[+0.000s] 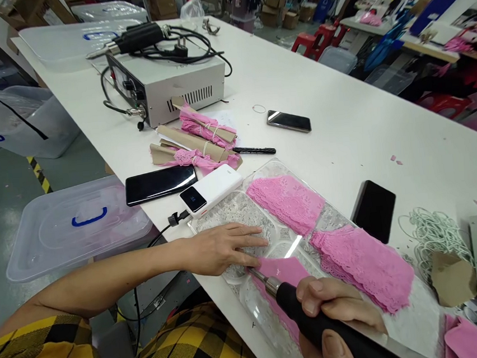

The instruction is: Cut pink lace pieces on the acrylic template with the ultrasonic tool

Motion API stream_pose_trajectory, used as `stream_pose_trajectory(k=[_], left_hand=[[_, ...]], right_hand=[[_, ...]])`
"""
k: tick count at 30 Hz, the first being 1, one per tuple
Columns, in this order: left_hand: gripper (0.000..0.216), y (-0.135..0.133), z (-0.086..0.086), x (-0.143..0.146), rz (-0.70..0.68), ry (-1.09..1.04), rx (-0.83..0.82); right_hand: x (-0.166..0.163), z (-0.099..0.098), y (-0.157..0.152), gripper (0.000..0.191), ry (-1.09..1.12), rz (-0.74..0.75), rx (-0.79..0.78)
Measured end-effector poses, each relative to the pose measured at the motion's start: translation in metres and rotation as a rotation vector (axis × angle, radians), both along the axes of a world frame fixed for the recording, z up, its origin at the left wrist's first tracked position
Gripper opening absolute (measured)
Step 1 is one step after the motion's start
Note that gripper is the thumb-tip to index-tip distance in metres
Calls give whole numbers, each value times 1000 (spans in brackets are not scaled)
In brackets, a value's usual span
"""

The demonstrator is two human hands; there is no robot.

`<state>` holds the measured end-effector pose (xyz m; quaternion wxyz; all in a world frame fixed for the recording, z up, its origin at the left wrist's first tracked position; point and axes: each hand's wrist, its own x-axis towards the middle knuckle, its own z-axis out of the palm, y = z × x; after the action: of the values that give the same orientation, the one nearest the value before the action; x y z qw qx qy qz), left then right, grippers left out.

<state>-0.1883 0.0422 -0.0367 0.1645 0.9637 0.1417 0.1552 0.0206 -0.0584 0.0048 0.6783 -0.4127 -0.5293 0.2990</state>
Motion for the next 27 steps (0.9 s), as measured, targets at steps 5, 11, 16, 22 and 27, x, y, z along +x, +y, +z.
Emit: stream_pose_trajectory(k=[5,11,16,22,27], left_hand=[[45,0,-3,-3,19,-54,-27],[38,-1,-8,-9,69,-287,-30],[36,-2,-7,-8,47,-272,51],[38,-2,-3,-8,50,-175,80],[40,-4,-1,-8,59,-136,74]], right_hand=[[-7,6,4,8,37,-18,20],[-4,5,10,12,97,-185,47],[-3,3,10,12,122,-145,5],[-6,2,12,13,104,-134,23],[-5,1,13,9,80,-125,25]])
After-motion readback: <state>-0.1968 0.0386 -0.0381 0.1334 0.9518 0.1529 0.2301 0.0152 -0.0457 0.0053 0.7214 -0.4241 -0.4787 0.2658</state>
